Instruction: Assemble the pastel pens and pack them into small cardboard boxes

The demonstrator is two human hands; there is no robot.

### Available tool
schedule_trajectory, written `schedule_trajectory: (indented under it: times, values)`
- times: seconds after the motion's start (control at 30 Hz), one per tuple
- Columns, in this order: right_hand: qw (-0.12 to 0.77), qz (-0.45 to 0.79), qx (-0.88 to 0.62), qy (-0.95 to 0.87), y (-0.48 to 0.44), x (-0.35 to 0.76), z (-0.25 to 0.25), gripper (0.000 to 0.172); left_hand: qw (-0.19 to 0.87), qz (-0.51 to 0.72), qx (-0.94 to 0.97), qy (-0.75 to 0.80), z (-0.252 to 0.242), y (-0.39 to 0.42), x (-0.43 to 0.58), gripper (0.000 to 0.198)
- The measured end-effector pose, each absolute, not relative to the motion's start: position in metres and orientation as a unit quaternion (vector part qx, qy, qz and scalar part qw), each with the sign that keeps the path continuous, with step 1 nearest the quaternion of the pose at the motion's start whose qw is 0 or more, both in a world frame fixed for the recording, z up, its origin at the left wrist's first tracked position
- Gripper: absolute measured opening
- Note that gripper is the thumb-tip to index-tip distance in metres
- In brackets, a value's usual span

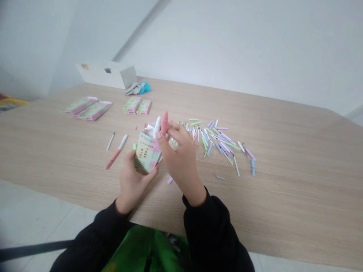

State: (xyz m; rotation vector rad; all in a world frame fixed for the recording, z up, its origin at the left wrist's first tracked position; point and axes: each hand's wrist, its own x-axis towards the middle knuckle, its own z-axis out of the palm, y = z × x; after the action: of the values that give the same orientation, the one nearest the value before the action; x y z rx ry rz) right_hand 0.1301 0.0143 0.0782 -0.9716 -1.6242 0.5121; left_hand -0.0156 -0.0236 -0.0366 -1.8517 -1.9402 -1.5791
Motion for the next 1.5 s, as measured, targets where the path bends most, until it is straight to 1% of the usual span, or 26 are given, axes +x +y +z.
schedule_trajectory:
  times: [0.13,0.33,0.4,0.47,0.57,0.7,0.77,0.87,0.93,1.0,1.1,1.13,1.2,1.37,1.5]
  values:
    - [0.585,0.210,-0.425,-0.658,0.013,0.135,0.079,0.013,0.007,-0.507,-0.600,-0.619,-0.038,-0.023,-0.016,0.063]
    - [0.611,0.251,-0.402,-0.634,0.011,0.137,0.084,0.008,-0.002,-0.540,-0.589,-0.600,-0.038,-0.026,-0.015,0.064]
    - [0.614,0.261,-0.397,-0.630,0.010,0.137,0.086,0.010,-0.013,-0.549,-0.588,-0.594,-0.039,-0.026,-0.015,0.065]
    - [0.607,0.285,-0.389,-0.632,0.010,0.139,0.088,0.014,-0.016,-0.550,-0.591,-0.591,-0.039,-0.026,-0.016,0.065]
    - [0.601,0.355,-0.360,-0.619,0.012,0.146,0.084,0.023,-0.005,-0.542,-0.597,-0.591,-0.039,-0.024,-0.018,0.066]
    - [0.602,0.422,-0.327,-0.594,0.016,0.156,0.073,0.024,0.014,-0.526,-0.604,-0.598,-0.039,-0.024,-0.019,0.065]
    - [0.610,0.438,-0.312,-0.582,0.016,0.158,0.070,0.031,0.021,-0.516,-0.611,-0.599,-0.039,-0.024,-0.020,0.065]
    - [0.627,0.439,-0.307,-0.566,0.016,0.159,0.071,0.048,0.028,-0.509,-0.623,-0.594,-0.040,-0.025,-0.020,0.064]
    - [0.631,0.430,-0.305,-0.570,0.016,0.160,0.073,0.053,0.035,-0.516,-0.621,-0.589,-0.040,-0.026,-0.021,0.065]
    - [0.619,0.416,-0.304,-0.593,0.014,0.162,0.075,0.047,0.037,-0.526,-0.615,-0.587,-0.039,-0.026,-0.020,0.066]
    - [0.592,0.387,-0.316,-0.632,0.010,0.165,0.079,0.024,0.028,-0.522,-0.617,-0.588,-0.038,-0.026,-0.020,0.065]
    - [0.590,0.380,-0.318,-0.638,0.008,0.166,0.081,0.022,0.024,-0.516,-0.622,-0.588,-0.037,-0.025,-0.020,0.064]
    - [0.591,0.372,-0.319,-0.640,0.005,0.165,0.085,0.025,0.024,-0.506,-0.634,-0.585,-0.037,-0.025,-0.020,0.064]
    - [0.606,0.338,-0.322,-0.644,0.002,0.155,0.093,0.025,0.034,-0.489,-0.648,-0.583,-0.037,-0.025,-0.021,0.065]
    - [0.608,0.321,-0.317,-0.653,0.003,0.148,0.096,0.035,0.026,-0.477,-0.662,-0.578,-0.036,-0.027,-0.020,0.064]
